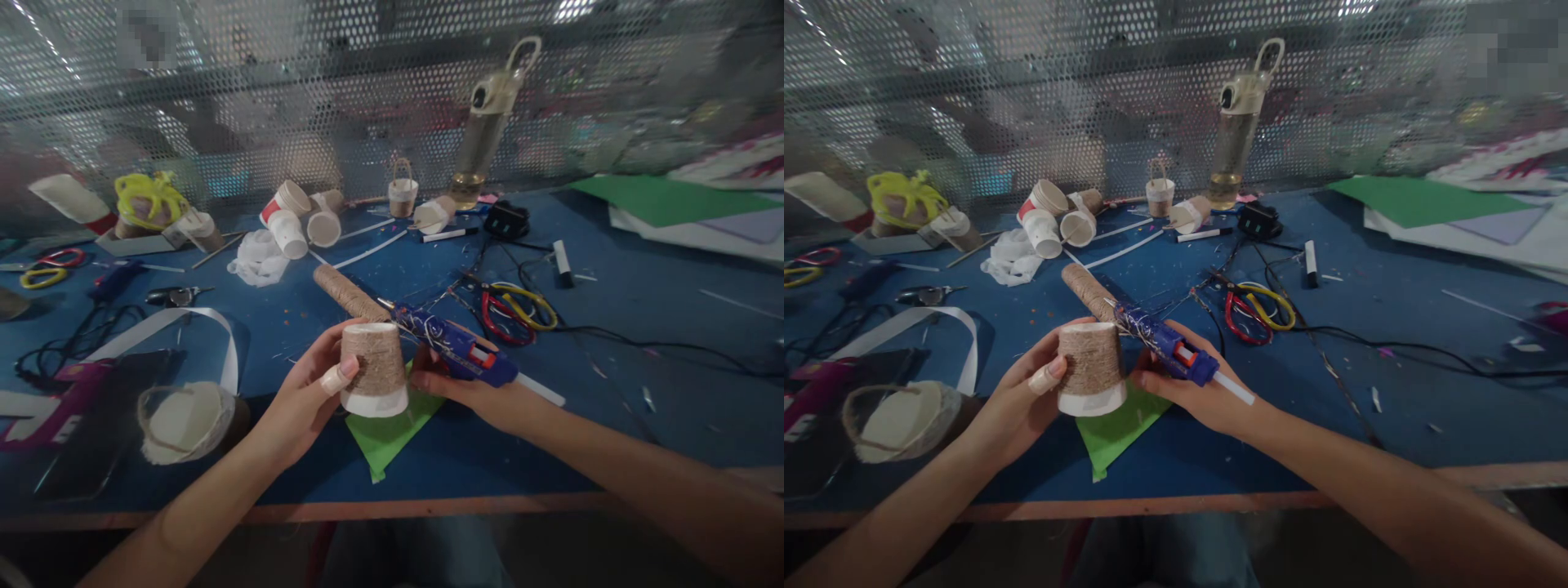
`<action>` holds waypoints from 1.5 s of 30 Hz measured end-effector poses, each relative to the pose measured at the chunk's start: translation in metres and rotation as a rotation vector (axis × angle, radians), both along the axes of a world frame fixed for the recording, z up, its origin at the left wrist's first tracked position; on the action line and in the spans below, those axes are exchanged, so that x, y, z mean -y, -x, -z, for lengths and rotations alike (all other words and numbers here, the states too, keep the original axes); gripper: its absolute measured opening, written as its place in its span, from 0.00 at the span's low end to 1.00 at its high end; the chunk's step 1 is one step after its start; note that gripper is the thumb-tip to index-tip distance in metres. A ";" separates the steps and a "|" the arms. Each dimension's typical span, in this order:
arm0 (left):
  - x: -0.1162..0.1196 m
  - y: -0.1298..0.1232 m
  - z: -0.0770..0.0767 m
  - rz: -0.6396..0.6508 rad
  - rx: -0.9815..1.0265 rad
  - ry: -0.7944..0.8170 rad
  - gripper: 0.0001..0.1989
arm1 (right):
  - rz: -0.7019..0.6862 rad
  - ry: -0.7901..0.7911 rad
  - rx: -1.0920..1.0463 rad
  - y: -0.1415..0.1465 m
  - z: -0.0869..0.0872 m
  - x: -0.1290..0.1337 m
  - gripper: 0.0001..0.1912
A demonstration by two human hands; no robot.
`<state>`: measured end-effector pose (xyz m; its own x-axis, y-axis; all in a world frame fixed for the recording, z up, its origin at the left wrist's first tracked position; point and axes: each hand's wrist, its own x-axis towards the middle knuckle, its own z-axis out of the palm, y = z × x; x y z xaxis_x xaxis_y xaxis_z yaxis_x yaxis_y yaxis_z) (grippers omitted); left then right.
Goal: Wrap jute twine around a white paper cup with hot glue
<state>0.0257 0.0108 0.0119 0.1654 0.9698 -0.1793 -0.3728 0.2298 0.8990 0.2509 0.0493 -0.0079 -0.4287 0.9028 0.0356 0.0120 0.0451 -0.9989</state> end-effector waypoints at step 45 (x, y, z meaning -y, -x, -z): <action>0.001 0.001 0.007 0.078 -0.039 -0.125 0.23 | 0.060 0.098 -0.064 0.002 0.002 0.004 0.17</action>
<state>0.0244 0.0100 0.0052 0.2362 0.9695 -0.0652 -0.3229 0.1416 0.9358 0.2493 0.0455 -0.0101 -0.3737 0.9271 -0.0289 -0.0518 -0.0520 -0.9973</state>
